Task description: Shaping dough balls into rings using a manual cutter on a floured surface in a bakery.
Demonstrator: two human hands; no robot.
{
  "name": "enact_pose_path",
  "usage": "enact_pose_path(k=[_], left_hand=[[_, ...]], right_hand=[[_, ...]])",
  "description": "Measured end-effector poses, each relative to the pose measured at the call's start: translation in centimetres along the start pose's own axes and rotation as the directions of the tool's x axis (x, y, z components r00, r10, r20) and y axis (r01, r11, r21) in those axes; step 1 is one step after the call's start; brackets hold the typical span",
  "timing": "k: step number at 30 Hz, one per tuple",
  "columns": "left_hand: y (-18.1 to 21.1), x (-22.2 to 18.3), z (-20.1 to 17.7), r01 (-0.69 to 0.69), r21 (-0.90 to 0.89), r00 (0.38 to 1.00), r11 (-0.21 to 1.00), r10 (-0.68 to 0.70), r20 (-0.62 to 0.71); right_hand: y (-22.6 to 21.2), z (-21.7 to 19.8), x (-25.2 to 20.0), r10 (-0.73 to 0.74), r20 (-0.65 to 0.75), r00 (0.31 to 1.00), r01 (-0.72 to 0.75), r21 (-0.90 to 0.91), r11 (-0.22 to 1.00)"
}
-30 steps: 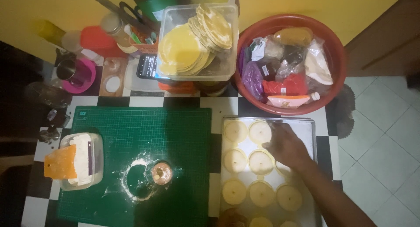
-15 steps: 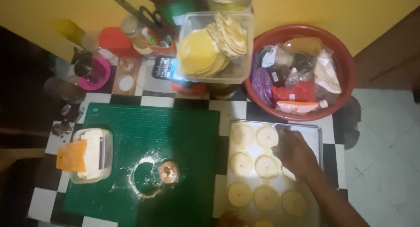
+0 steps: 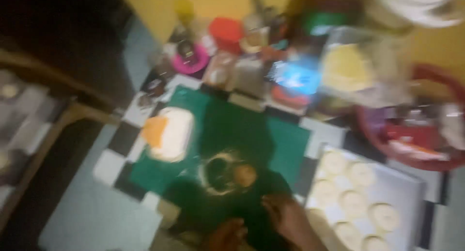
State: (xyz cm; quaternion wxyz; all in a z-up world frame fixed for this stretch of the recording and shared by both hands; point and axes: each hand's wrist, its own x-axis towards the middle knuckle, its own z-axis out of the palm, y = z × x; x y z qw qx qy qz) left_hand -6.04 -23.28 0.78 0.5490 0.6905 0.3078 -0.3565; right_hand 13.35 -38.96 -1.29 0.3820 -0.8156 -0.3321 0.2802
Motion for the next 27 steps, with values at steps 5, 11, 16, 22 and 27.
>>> enact_pose_path(k=[5,11,16,22,27], left_hand=[[-8.1,-1.5,-9.1,-0.149,-0.307,0.880,0.940,-0.016,-0.475],[-9.3,-6.8,-25.5,-0.057,-0.107,0.865,0.993,-0.004,-0.501],[-6.0,-4.4,-34.9,-0.168,0.431,0.652,0.886,0.428,-0.625],[-1.5,-2.8,-37.7,0.017,0.386,0.743,0.922,0.246,-0.623],[-1.3,-3.5,-38.3,0.060,0.336,0.788,0.940,0.162,-0.594]], right_hand=[[-4.5,6.4,4.6,-0.178,0.106,0.978,0.186,-0.073,0.980],[-11.2,11.0,10.0,0.319,-0.146,0.937,-0.327,-0.041,0.944],[-22.2,13.2,17.4,0.388,-0.086,0.918,-0.397,-0.131,0.909],[-21.0,18.6,23.9,0.378,-0.220,0.899,-0.412,-0.135,0.901],[-20.8,19.1,23.8,0.410,-0.236,0.881,-0.451,-0.158,0.878]])
